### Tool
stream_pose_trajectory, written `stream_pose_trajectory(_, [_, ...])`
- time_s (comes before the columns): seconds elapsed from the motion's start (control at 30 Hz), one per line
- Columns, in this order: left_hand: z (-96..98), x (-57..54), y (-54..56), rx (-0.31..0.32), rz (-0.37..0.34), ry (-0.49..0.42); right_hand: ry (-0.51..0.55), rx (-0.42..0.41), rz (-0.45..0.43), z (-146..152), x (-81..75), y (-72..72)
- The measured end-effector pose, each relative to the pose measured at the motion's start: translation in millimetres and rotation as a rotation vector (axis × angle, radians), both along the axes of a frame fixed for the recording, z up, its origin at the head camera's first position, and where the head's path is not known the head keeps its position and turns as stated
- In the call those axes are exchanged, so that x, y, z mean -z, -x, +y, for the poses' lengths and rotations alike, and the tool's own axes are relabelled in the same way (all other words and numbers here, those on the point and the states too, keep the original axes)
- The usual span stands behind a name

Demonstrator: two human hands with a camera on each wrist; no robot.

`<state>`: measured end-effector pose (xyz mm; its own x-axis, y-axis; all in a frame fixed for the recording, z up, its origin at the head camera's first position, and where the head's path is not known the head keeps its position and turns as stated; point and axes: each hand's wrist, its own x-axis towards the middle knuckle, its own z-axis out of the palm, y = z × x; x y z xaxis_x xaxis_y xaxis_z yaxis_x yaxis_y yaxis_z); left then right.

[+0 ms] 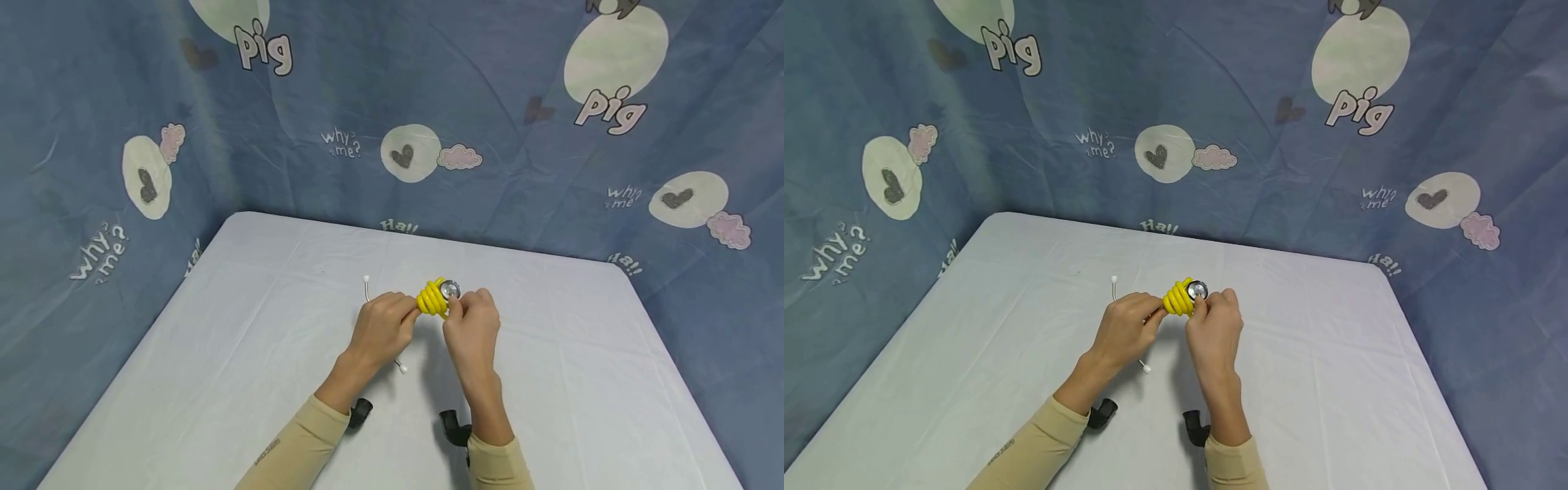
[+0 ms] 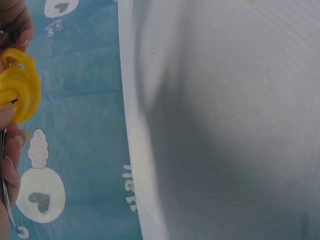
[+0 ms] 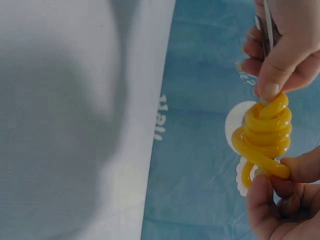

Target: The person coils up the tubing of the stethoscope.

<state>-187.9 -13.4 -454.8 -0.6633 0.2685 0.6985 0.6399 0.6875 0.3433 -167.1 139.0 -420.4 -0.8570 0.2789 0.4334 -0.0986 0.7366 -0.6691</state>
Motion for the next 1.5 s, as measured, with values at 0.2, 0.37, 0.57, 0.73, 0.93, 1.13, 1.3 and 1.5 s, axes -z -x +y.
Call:
stream_pose_trajectory(0.2, [1.3,-0.3,-0.3,0.001,0.016,-0.012,-0.023,0.009,0.042,-2,1.5,1.4])
stream_pose_trajectory(0.37, [1.9,-0.9,-1.0,0.003,0.029,-0.018,-0.031,0.012,0.044,-1,1.5,1.4])
stream_pose_trajectory(0.57, [0.4,-1.1,-1.4,0.012,0.028,-0.010,0.016,-0.004,-0.013,7,-3.3,-1.2])
stream_pose_trajectory(0.73, [-0.7,-0.4,-0.9,0.018,0.035,-0.003,0.065,-0.021,-0.101,13,-5.3,-1.0])
stream_pose_trajectory(0.93, [-0.4,0.1,0.0,0.020,0.041,0.000,0.163,-0.023,-0.200,15,-4.3,1.0])
stream_pose_trajectory(1.13, [-0.8,0.3,0.5,0.022,0.061,-0.010,0.229,-0.018,-0.222,13,-3.2,2.0])
stream_pose_trajectory(1.3, [-1.0,-0.5,0.6,0.027,0.065,-0.003,0.271,-0.004,-0.246,14,-4.4,2.8])
stream_pose_trajectory(1.5, [0.1,1.8,0.7,0.028,0.067,0.009,0.242,-0.011,-0.293,18,-4.1,5.7])
